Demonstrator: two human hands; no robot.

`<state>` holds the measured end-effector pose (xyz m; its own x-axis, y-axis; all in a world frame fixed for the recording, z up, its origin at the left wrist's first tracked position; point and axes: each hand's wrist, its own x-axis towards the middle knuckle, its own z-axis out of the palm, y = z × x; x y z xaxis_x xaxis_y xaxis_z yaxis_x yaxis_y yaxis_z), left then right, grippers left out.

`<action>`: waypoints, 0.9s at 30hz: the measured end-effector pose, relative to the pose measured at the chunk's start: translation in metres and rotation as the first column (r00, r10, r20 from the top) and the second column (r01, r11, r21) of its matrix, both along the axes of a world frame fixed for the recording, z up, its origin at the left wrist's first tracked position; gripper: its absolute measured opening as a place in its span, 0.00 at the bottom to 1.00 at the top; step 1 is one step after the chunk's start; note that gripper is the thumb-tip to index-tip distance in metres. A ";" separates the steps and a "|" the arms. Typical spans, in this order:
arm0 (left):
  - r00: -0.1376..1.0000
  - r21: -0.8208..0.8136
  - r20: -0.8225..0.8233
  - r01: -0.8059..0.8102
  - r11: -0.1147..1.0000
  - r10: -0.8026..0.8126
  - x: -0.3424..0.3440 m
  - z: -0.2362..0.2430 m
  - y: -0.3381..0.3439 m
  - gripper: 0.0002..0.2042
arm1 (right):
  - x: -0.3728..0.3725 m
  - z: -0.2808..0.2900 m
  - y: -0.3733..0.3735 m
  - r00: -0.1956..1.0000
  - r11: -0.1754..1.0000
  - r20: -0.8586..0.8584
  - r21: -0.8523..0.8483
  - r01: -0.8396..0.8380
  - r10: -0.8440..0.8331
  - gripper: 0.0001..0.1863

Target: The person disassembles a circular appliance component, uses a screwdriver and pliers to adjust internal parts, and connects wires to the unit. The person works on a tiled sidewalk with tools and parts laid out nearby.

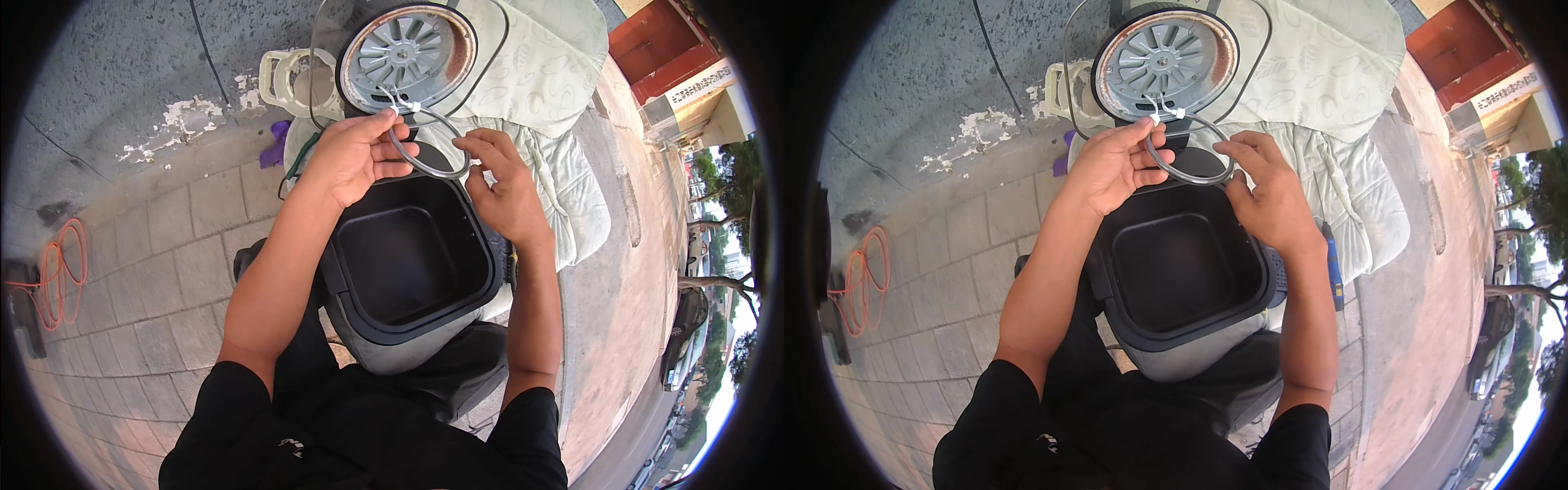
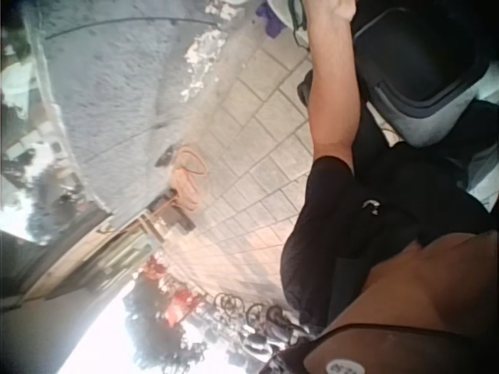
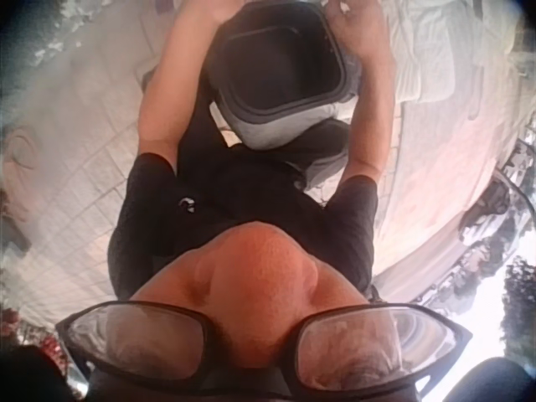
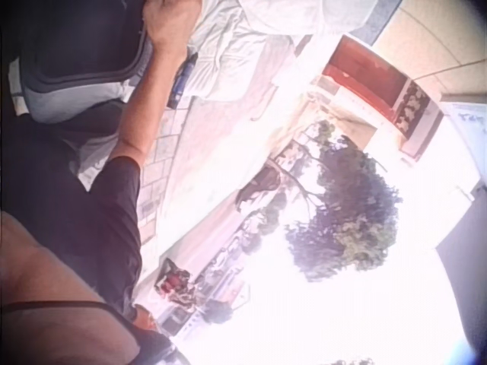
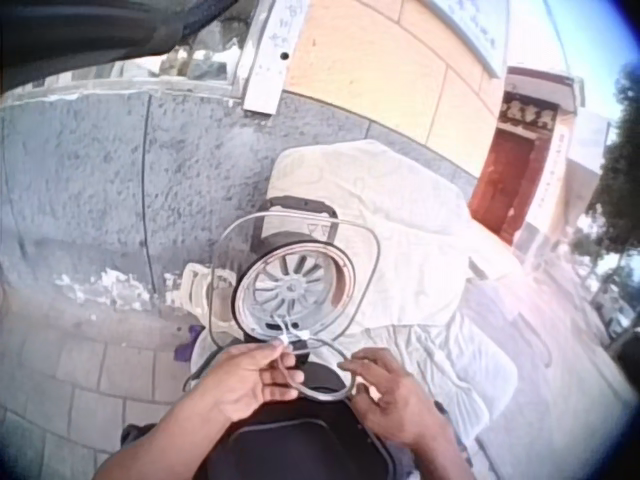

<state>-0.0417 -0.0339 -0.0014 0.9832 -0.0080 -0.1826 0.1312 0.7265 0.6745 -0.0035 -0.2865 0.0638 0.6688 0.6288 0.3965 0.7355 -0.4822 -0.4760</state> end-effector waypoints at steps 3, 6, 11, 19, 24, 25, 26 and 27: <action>1.000 -0.037 0.002 -0.003 0.999 0.003 0.004 -0.004 0.005 0.14 | 0.001 -0.002 -0.005 0.999 1.000 -0.037 0.016 -0.005 0.006 0.19; 1.000 -0.089 -0.018 -0.006 0.996 0.004 0.006 -0.003 0.005 0.13 | 0.004 -0.003 -0.007 0.998 0.998 -0.060 0.063 -0.028 0.031 0.17; 1.000 -0.243 -0.025 -0.019 0.970 0.014 0.008 -0.003 0.003 0.12 | 0.009 -0.002 -0.001 0.997 0.989 0.048 0.138 -0.059 0.053 0.16; 0.996 -0.433 0.088 0.032 0.901 0.007 0.013 -0.010 0.005 0.11 | 0.023 0.026 0.026 0.981 0.982 0.193 0.186 -0.036 0.000 0.15; 0.995 -0.173 0.071 -0.052 0.984 0.065 0.001 0.001 -0.001 0.15 | 0.039 0.042 0.044 0.961 0.986 0.278 0.162 -0.045 -0.002 0.15; 0.995 -0.073 0.058 -0.076 0.994 0.081 -0.002 0.004 -0.005 0.16 | 0.041 0.045 0.045 0.955 0.987 0.296 0.151 -0.047 0.000 0.15; 0.993 0.021 0.035 -0.116 0.993 0.115 -0.005 0.006 -0.010 0.17 | 0.043 0.048 0.048 0.950 0.989 0.314 0.140 -0.048 0.002 0.16; 0.986 0.128 0.051 -0.166 0.978 0.160 -0.008 0.008 -0.015 0.17 | 0.047 0.050 0.050 0.944 0.991 0.331 0.127 -0.050 0.005 0.16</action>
<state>-0.0493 -0.0487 0.0061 0.9758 0.1744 -0.1320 -0.0107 0.6408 0.7677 0.0440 -0.2360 0.1134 0.4697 0.5721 0.6724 0.8740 -0.4086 -0.2629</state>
